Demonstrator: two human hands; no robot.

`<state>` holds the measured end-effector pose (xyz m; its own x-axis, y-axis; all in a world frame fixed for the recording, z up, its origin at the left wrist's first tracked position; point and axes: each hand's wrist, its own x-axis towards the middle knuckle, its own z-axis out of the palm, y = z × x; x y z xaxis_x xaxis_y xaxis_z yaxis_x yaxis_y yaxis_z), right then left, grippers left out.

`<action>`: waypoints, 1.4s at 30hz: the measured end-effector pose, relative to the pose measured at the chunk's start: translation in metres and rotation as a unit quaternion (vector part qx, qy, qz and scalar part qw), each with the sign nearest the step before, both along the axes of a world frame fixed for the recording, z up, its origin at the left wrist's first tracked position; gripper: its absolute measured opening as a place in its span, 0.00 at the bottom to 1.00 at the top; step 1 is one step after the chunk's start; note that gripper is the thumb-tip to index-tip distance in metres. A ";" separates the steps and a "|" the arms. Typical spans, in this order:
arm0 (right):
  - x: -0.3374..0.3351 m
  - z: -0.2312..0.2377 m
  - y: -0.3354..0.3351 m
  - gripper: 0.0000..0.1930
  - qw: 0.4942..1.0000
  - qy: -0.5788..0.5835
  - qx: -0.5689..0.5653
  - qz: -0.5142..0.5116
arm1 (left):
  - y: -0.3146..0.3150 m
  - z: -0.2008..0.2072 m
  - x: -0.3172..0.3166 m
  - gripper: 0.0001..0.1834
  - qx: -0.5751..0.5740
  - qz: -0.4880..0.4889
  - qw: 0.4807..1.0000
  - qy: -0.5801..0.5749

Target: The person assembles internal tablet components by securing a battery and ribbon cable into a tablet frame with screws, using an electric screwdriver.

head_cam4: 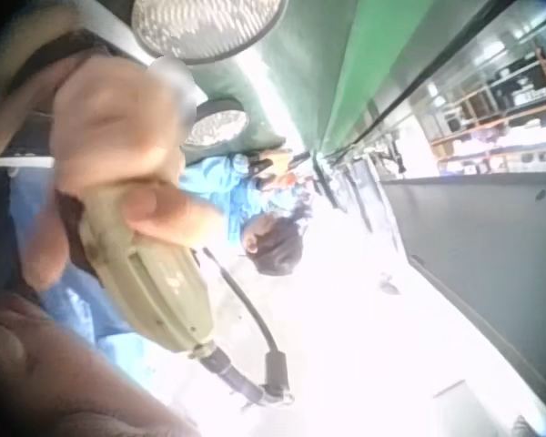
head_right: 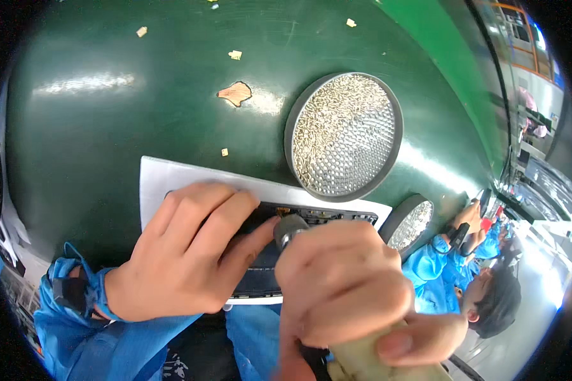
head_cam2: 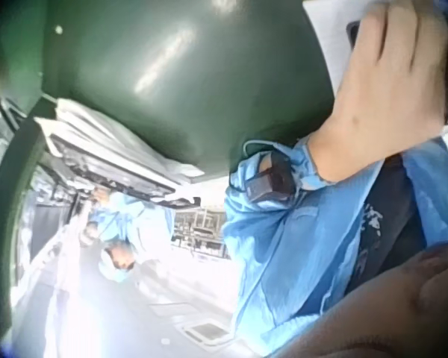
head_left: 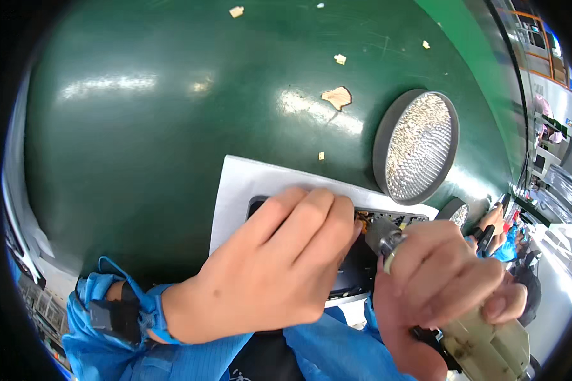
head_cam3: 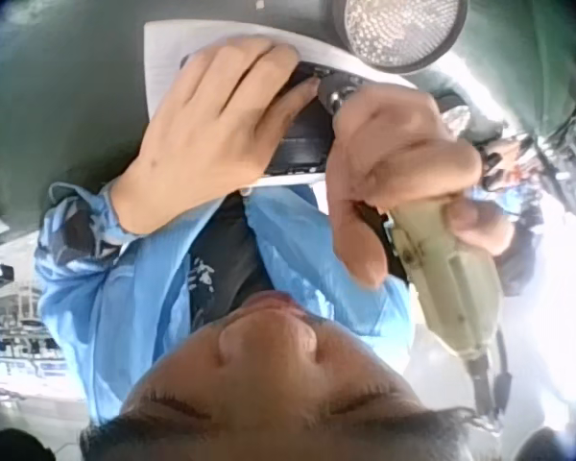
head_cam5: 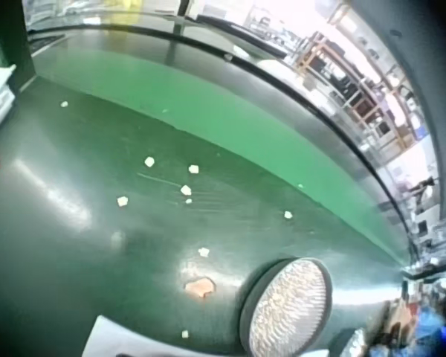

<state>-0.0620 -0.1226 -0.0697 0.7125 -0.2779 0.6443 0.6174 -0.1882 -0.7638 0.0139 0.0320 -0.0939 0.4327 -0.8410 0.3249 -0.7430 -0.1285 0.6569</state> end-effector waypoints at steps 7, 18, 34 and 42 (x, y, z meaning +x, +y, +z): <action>-0.014 0.025 -0.004 0.42 0.997 -0.009 0.074 -0.034 | 0.026 0.025 0.001 0.25 0.059 0.010 0.997 -0.040; -0.150 0.042 0.021 0.23 0.687 0.566 -0.254 -0.380 | 0.087 0.068 -0.029 0.42 0.136 0.182 0.908 0.353; -0.026 0.073 -0.028 0.09 0.885 0.325 -0.137 -0.305 | 0.120 0.105 0.040 0.15 -0.145 0.297 0.893 0.305; 0.275 0.010 -0.097 0.20 0.856 0.340 -0.072 -0.382 | 0.297 0.068 0.054 0.16 -0.006 0.619 0.775 0.125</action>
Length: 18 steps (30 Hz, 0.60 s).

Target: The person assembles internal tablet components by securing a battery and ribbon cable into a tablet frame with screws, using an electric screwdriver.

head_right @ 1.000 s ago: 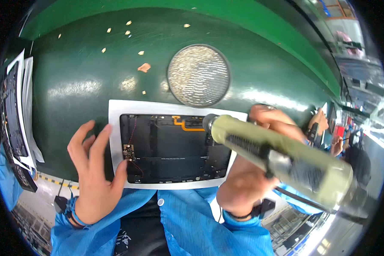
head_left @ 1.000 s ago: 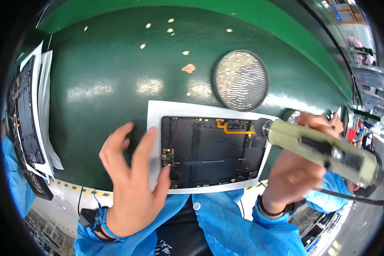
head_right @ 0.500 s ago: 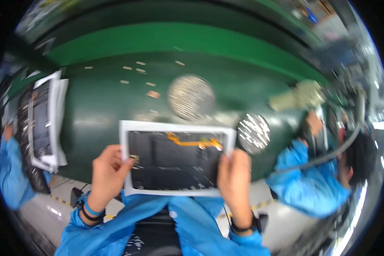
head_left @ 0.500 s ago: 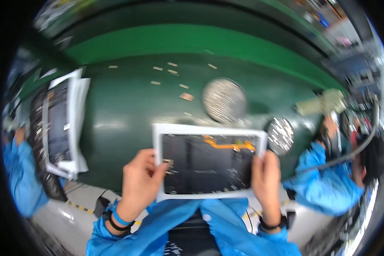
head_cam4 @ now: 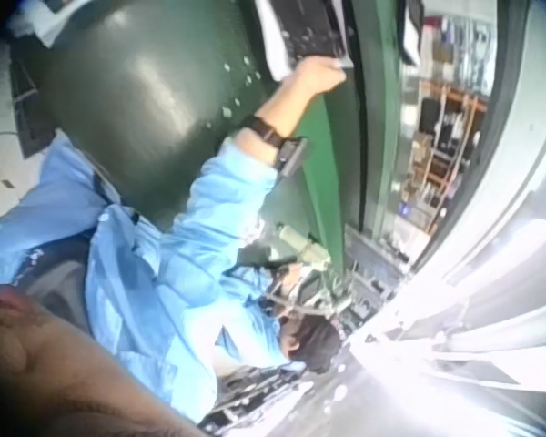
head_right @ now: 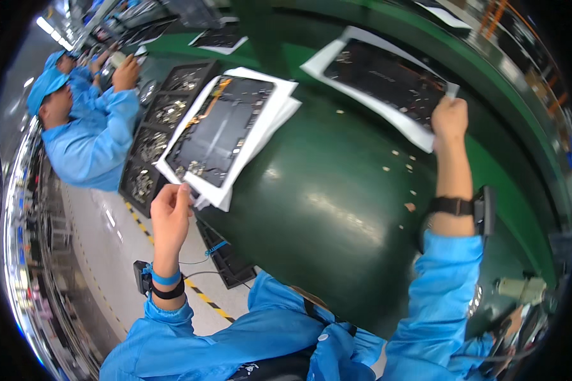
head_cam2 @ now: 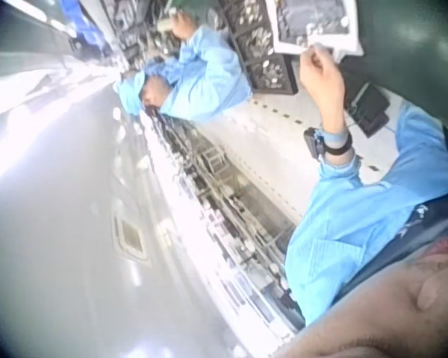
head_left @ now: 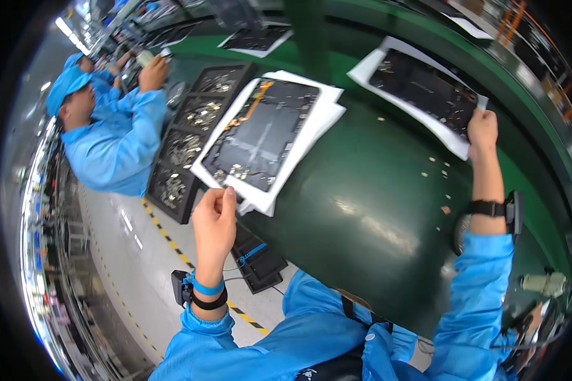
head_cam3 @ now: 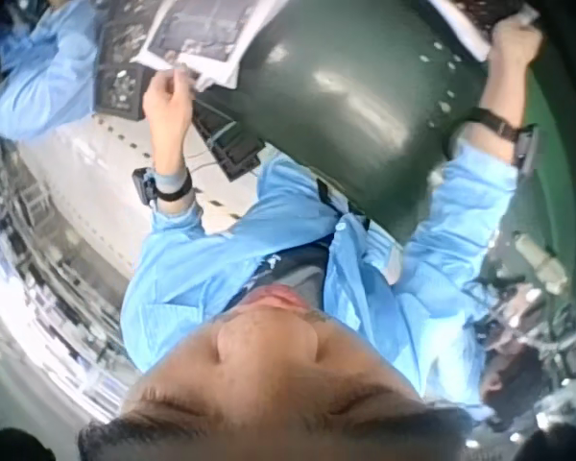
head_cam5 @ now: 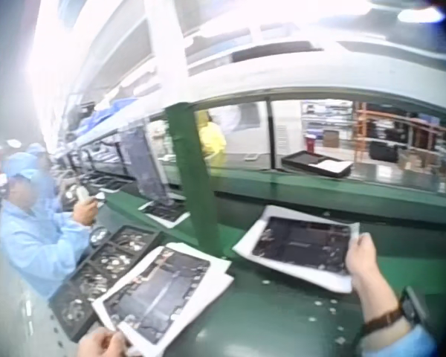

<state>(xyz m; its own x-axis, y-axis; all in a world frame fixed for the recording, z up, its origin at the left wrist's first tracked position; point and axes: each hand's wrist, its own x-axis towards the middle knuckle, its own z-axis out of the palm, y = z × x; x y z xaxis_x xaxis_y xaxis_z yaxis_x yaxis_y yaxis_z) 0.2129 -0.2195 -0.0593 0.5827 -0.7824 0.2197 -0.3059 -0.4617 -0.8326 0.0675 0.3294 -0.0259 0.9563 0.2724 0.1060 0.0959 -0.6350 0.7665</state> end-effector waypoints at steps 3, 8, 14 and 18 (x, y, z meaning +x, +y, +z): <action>0.056 -0.025 -0.060 0.26 0.997 0.070 0.024 -0.027 | 0.010 -0.003 0.000 0.21 -0.008 -0.002 0.999 0.042; 0.071 -0.020 -0.019 0.28 0.969 0.181 -0.155 -0.067 | 0.003 0.000 0.006 0.22 -0.050 -0.012 0.994 0.099; -0.048 0.037 0.247 0.40 0.869 0.194 0.178 0.418 | -0.002 0.003 0.001 0.17 -0.111 -0.019 0.987 0.115; -0.066 0.028 0.305 0.35 0.828 0.210 0.253 0.454 | -0.017 0.009 0.011 0.14 -0.073 -0.038 0.991 0.107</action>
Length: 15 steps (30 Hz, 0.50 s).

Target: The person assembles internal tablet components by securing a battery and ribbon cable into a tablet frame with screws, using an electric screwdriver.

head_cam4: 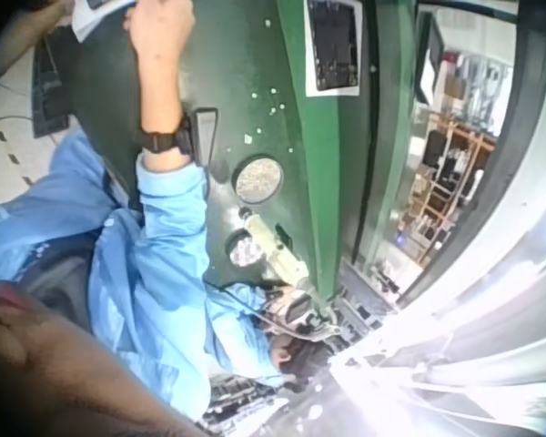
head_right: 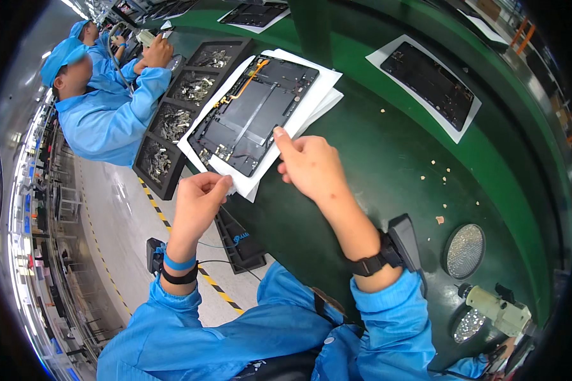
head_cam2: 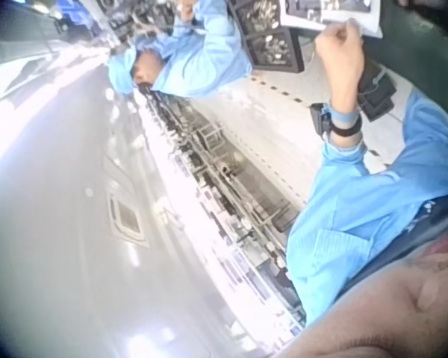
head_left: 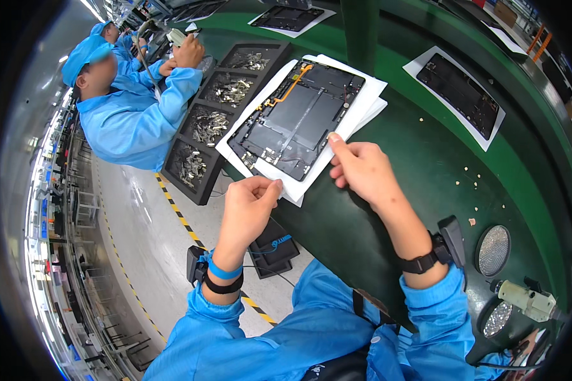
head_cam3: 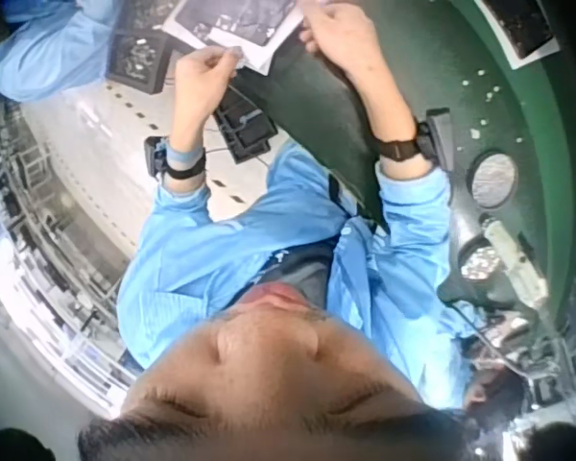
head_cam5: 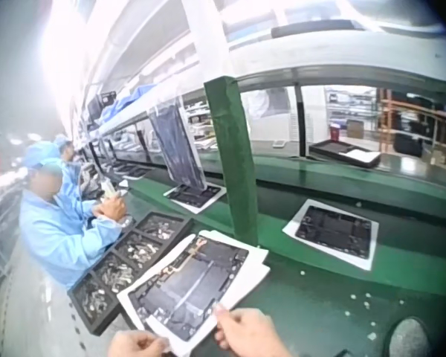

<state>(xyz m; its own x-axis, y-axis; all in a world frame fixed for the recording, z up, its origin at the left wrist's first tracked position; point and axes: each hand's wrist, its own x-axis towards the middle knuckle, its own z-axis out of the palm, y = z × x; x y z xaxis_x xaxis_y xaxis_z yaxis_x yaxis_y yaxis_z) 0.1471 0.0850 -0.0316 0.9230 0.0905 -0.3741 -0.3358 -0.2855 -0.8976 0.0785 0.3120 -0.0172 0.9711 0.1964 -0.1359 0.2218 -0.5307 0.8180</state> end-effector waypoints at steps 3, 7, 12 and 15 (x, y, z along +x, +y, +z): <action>0.002 -0.011 0.021 0.32 0.997 -0.017 0.067 -0.020 | 0.005 -0.010 0.000 0.13 -0.013 -0.019 1.000 -0.010; 0.001 -0.014 0.035 0.26 0.997 -0.056 0.009 -0.042 | 0.011 -0.014 -0.002 0.13 -0.001 -0.024 1.000 -0.017; 0.005 -0.020 0.042 0.21 0.991 -0.110 -0.050 -0.064 | 0.013 -0.010 -0.004 0.15 0.027 -0.046 0.998 -0.027; 0.002 0.003 0.043 0.19 0.974 -0.090 0.155 -0.140 | 0.010 -0.002 -0.006 0.25 0.033 -0.035 0.999 -0.021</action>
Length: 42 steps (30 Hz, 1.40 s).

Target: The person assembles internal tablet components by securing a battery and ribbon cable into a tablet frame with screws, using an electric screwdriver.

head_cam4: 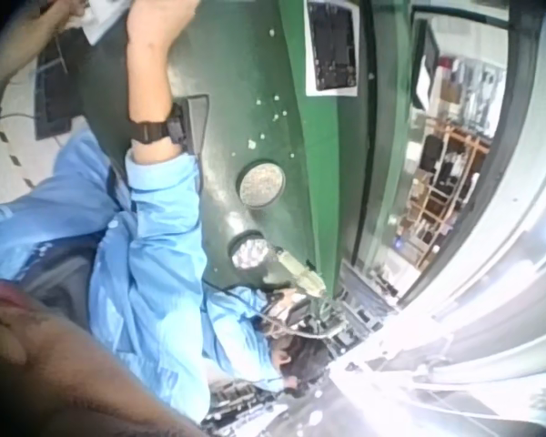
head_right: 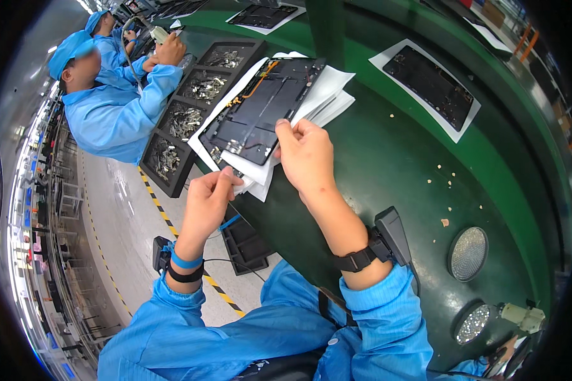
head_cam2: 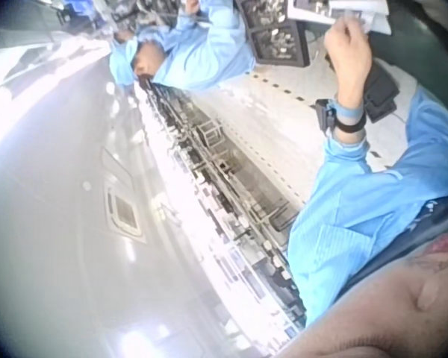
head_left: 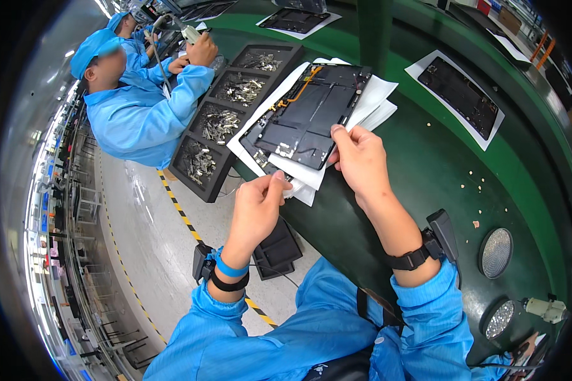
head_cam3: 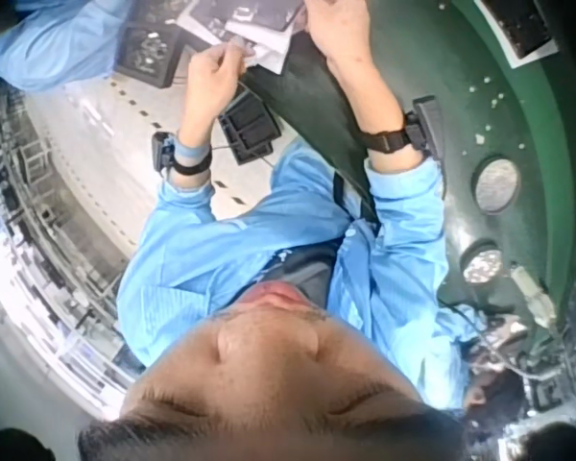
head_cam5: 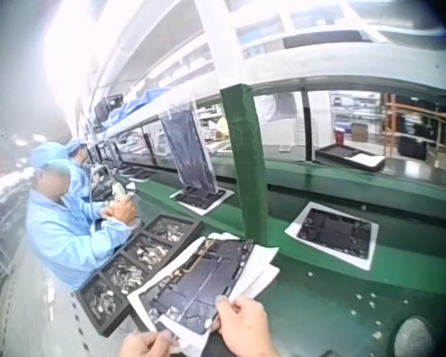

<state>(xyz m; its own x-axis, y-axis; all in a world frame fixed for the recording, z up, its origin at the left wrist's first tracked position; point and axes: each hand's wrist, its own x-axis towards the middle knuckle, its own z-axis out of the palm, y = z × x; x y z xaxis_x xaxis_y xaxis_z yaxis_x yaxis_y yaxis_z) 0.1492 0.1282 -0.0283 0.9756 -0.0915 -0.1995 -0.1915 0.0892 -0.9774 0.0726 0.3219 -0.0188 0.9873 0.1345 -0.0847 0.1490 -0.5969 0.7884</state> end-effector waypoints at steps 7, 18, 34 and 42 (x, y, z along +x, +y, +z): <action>-0.064 0.053 -0.016 0.19 0.994 -0.026 0.109 -0.014 | -0.034 0.021 -0.029 0.34 -0.456 -0.049 0.884 -0.097; -0.256 0.030 -0.108 0.16 0.997 0.028 0.023 -0.074 | -0.085 0.018 -0.050 0.32 -0.612 -0.184 0.760 0.122; -0.372 0.000 -0.219 0.13 0.745 0.198 -0.597 -0.220 | -0.170 -0.034 -0.070 0.42 -0.408 -0.390 0.732 0.381; -0.389 -0.030 -0.242 0.14 0.806 0.185 -0.514 -0.225 | -0.211 -0.047 -0.082 0.37 -0.396 -0.350 0.775 0.347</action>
<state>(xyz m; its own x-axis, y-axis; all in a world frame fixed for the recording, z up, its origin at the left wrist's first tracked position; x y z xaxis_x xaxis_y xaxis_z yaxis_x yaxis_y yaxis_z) -0.2394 -0.1137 -0.0587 0.6883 -0.7228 -0.0625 -0.6621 -0.5905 -0.4615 -0.0092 0.1112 -0.0662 0.4739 -0.7790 -0.4106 0.5600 -0.0933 0.8232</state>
